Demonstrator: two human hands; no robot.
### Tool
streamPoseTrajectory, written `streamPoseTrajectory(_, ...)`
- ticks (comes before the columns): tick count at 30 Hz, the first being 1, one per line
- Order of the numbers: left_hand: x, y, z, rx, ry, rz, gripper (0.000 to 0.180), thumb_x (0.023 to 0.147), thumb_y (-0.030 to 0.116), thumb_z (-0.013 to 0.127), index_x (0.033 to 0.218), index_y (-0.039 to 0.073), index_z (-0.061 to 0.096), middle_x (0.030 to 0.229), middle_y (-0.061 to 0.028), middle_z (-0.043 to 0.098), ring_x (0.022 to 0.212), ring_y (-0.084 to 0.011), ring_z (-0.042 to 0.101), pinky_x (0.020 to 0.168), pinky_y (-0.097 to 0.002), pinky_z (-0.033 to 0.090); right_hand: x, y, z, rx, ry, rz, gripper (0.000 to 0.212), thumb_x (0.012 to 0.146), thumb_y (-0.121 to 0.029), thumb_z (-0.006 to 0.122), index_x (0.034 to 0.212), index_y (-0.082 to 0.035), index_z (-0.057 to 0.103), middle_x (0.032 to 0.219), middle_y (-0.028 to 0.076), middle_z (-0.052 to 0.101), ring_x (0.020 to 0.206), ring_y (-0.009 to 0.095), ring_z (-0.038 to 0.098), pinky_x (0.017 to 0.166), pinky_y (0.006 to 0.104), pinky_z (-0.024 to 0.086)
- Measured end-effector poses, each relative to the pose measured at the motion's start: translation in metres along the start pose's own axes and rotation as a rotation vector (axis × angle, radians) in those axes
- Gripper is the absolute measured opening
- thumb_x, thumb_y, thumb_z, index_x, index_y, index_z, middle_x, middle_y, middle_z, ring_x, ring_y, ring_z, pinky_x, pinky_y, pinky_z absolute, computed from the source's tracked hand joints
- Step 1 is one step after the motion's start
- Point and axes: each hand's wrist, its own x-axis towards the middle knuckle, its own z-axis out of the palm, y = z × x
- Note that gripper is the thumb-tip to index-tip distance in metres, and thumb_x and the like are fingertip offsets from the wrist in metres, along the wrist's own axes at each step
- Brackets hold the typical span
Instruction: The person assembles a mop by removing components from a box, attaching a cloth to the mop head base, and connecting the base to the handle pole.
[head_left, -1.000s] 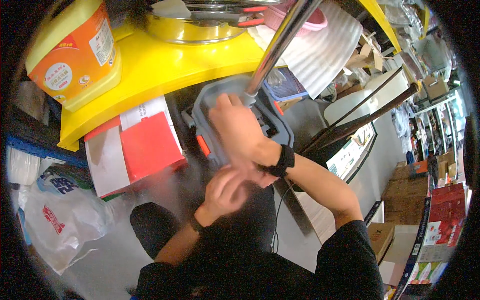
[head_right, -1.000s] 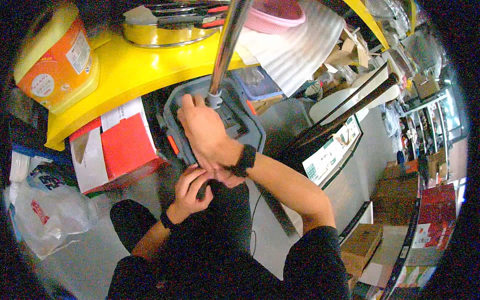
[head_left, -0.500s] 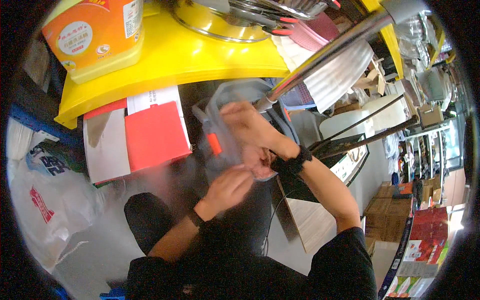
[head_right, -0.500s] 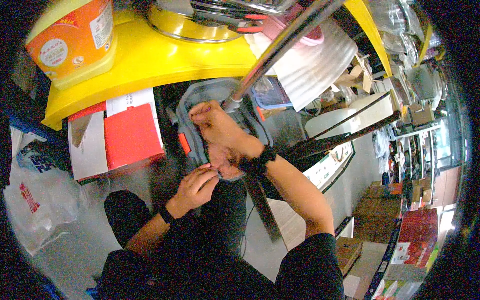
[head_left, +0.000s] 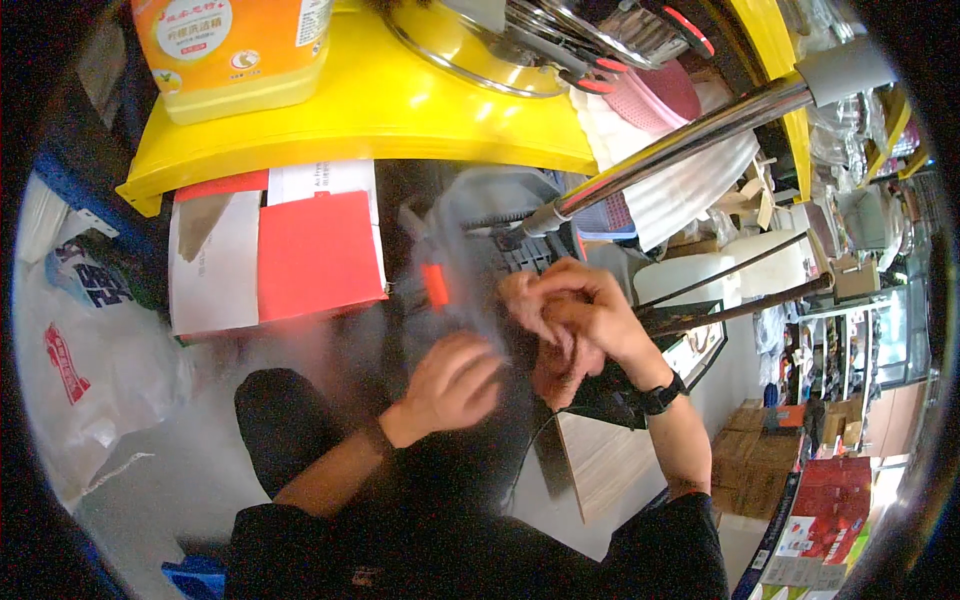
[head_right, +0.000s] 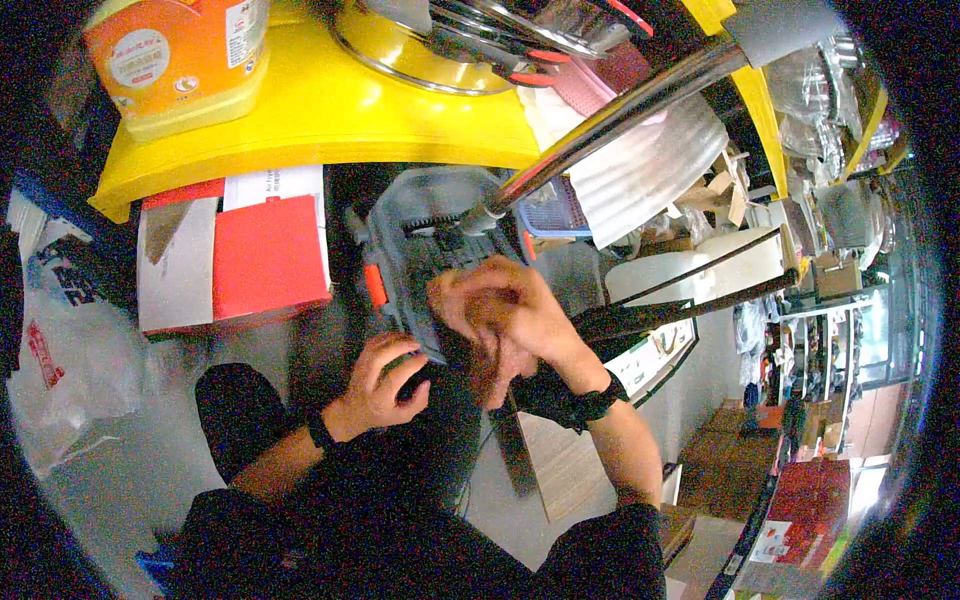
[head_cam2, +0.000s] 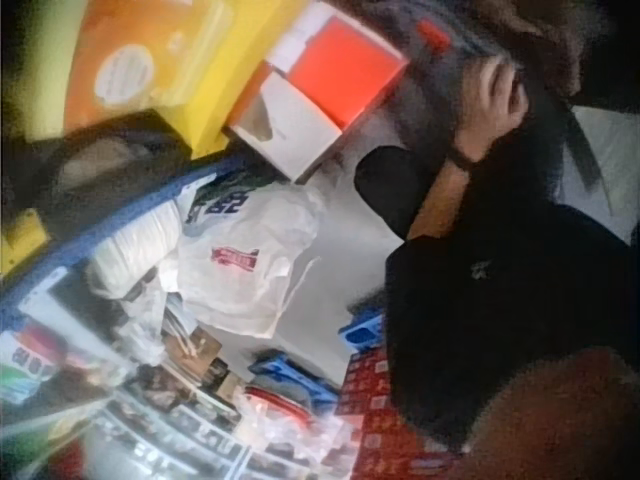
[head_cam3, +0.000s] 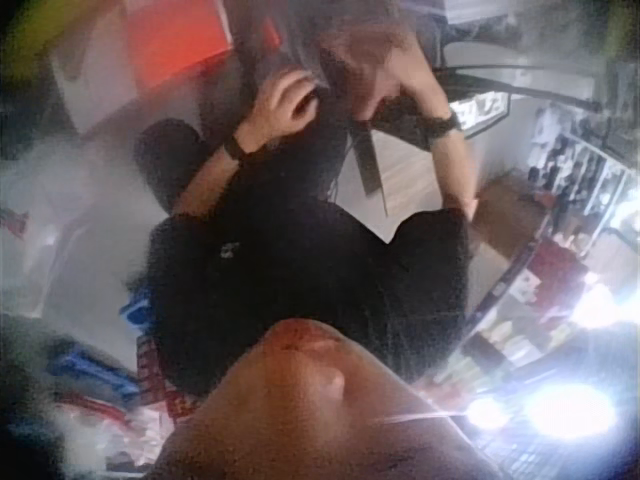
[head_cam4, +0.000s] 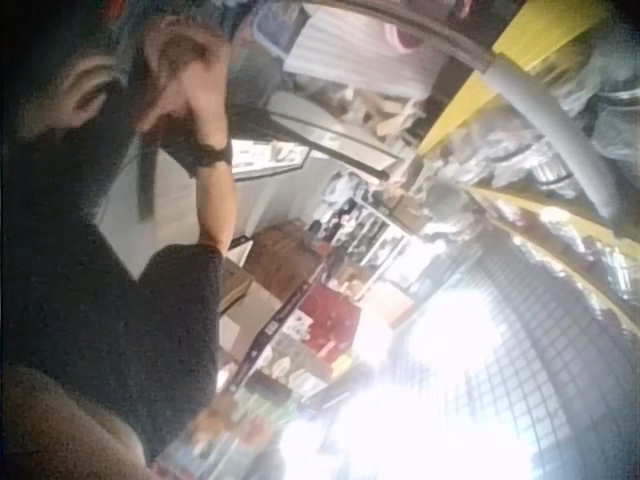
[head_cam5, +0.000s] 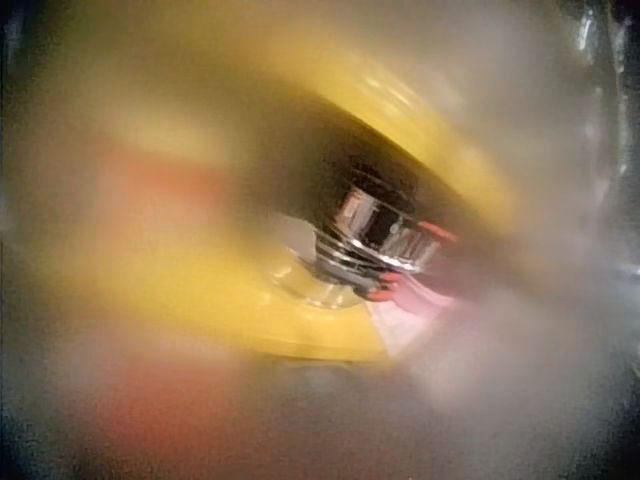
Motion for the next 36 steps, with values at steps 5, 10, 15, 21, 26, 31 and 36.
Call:
streamPoseTrajectory(5,0.008,0.01,-0.007,-0.019,-0.056,-0.18,0.055,0.071,0.016,0.077,0.12,0.001,0.055,0.123,-0.0195,0.052,0.101,-0.036,0.057,0.089,-0.0448,0.047,0.032,-0.019,0.012,0.024,0.156,-0.053,0.026,0.086,-0.005,0.063,0.109,0.007,0.065,0.106,0.01,0.061,0.097,0.016,0.057,0.086,0.0264,0.044)
streamPoseTrajectory(10,0.009,0.008,-0.012,0.05,-0.057,-0.338,0.059,0.077,0.014,0.072,0.129,-0.001,0.047,0.127,-0.0247,0.046,0.108,-0.0421,0.051,0.094,-0.0493,0.043,0.088,-0.026,0.057,-0.552,0.248,-0.508,0.026,0.081,-0.009,0.068,0.105,-0.001,0.067,0.106,0.013,0.059,0.098,0.026,0.056,0.088,0.033,0.047)
streamPoseTrajectory(15,0.013,0.006,-0.022,0.019,-0.047,-0.366,0.054,0.079,0.013,0.069,0.128,-0.001,0.049,0.128,-0.0223,0.045,0.109,-0.0401,0.05,0.094,-0.0486,0.043,0.101,-0.021,0.077,-1.01,0.101,-0.489,0.029,0.076,-0.008,0.062,0.103,-0.001,0.059,0.113,0.019,0.054,0.098,0.038,0.059,0.081,0.0417,0.054)
streamPoseTrajectory(21,0.002,0.007,-0.02,0.034,-0.019,-0.369,0.043,0.08,0.015,0.068,0.12,0.005,0.056,0.122,-0.018,0.05,0.105,-0.0366,0.053,0.09,-0.0466,0.045,0.076,-0.011,0.089,-1.278,0.034,-0.475,0.027,0.076,-0.01,0.063,0.1,0.001,0.059,0.109,0.019,0.055,0.087,0.037,0.063,0.072,0.0409,0.055)
streamPoseTrajectory(26,-0.008,0.014,-0.018,-0.063,-0.037,-0.089,0.036,0.076,0.013,0.07,0.11,0.009,0.06,0.112,-0.0112,0.056,0.091,-0.0318,0.059,0.078,-0.044,0.05,0.032,-0.02,0.084,-1.028,-0.034,-0.365,0.023,0.071,-0.013,0.066,0.092,-0.003,0.06,0.095,0.014,0.059,0.083,0.035,0.063,0.066,0.0416,0.054)
streamPoseTrajectory(31,-0.009,0.024,-0.024,-0.11,-0.106,0.057,0.047,0.073,0.016,0.073,0.117,0.011,0.06,0.111,-0.0075,0.057,0.095,-0.0277,0.061,0.082,-0.0418,0.05,-0.01,0.001,0.062,-0.536,-0.198,-0.19,0.022,0.072,-0.01,0.068,0.091,0.0,0.066,0.091,0.013,0.065,0.083,0.028,0.065,0.072,0.0373,0.054)
streamPoseTrajectory(36,0.002,0.024,-0.012,-0.015,-0.144,-0.055,0.041,0.075,0.013,0.072,0.115,0.007,0.062,0.115,-0.0086,0.059,0.095,-0.0281,0.061,0.083,-0.0427,0.05,-0.079,0.055,-0.013,0.066,0.423,0.082,0.027,0.084,-0.015,0.057,0.097,0.005,0.068,0.099,0.012,0.069,0.091,0.02,0.064,0.084,0.0294,0.05)
